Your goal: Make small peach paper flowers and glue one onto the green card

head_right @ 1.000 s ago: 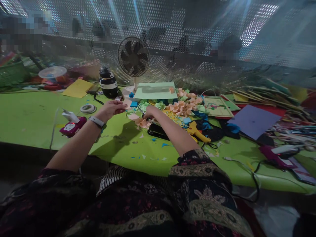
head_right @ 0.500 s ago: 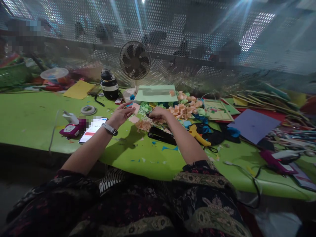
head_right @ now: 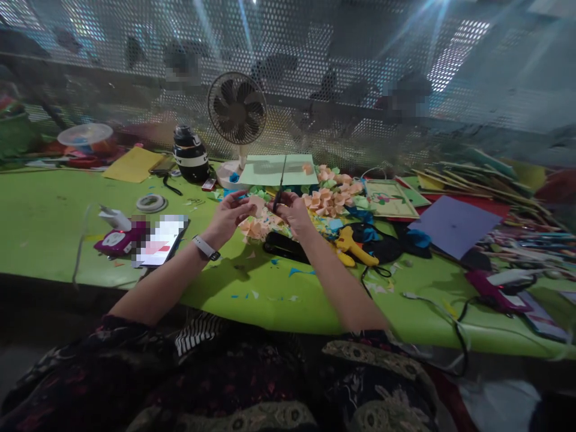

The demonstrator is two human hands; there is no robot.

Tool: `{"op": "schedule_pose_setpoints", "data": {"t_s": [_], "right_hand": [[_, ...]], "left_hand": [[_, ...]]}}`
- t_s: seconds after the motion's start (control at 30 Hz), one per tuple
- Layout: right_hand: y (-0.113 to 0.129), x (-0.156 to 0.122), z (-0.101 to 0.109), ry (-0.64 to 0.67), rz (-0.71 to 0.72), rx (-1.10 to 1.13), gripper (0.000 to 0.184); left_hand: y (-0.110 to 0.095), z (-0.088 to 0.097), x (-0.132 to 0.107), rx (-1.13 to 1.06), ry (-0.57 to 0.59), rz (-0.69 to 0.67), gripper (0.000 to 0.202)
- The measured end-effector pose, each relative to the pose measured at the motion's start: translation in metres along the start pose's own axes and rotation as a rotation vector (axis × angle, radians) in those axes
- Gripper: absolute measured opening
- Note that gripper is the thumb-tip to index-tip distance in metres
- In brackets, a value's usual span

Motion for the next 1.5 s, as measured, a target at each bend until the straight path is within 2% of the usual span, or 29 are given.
{"op": "schedule_pose_setpoints", "data": {"t_s": [0.17, 0.33, 0.5, 0.63, 0.73, 0.83, 0.93, 1.1, 1.3, 1.5], "right_hand": [[-0.001, -0.005, -0.007, -0.028, 0.158, -0.182, 0.064], [0.006, -0.012, -0.009, -0.053, 0.195, -0.287, 0.064], [0.014, -0.018, -0.006, -0.045, 0.206, -0.327, 0.058], [0.013, -0.022, -0.007, -0.009, 0.206, -0.357, 0.051], [0.014, -0.025, -0.008, 0.005, 0.205, -0.392, 0.05], [0.019, -0.027, -0.005, -0.005, 0.211, -0.361, 0.053], [0.024, -0.028, -0.002, -0.014, 0.183, -0.281, 0.056], [0.029, -0.03, -0.005, 0.1, 0.017, -0.275, 0.06], [0.029, -0.047, -0.007, 0.202, -0.178, -0.408, 0.059], [0.031, -0.065, -0.003, 0.257, -0.204, -0.425, 0.056]], "left_hand": [[0.006, 0.0, -0.006, 0.04, 0.024, 0.008, 0.051], [0.004, 0.001, -0.01, 0.118, 0.069, 0.062, 0.05], [-0.001, 0.002, -0.015, 0.222, 0.214, 0.24, 0.044], [-0.001, 0.002, -0.016, 0.283, 0.334, 0.253, 0.035], [0.0, 0.002, -0.016, 0.337, 0.375, 0.253, 0.031], [-0.003, 0.001, -0.015, 0.308, 0.334, 0.231, 0.033], [-0.009, 0.0, -0.015, 0.237, 0.204, 0.17, 0.036], [-0.021, -0.002, -0.018, 0.192, 0.07, 0.105, 0.032], [-0.028, -0.004, -0.02, 0.138, 0.034, 0.059, 0.027], [-0.026, -0.007, -0.024, 0.166, 0.08, 0.009, 0.031]]}}
Point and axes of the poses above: each hand's wrist, its own x-axis towards the middle knuckle, its own z-axis out of the back of the hand, y = z × x, the point moved 2 cm from there along x, towards the middle knuckle, and after that the axes turned 1 degree about -y, right-handed, at the moved point
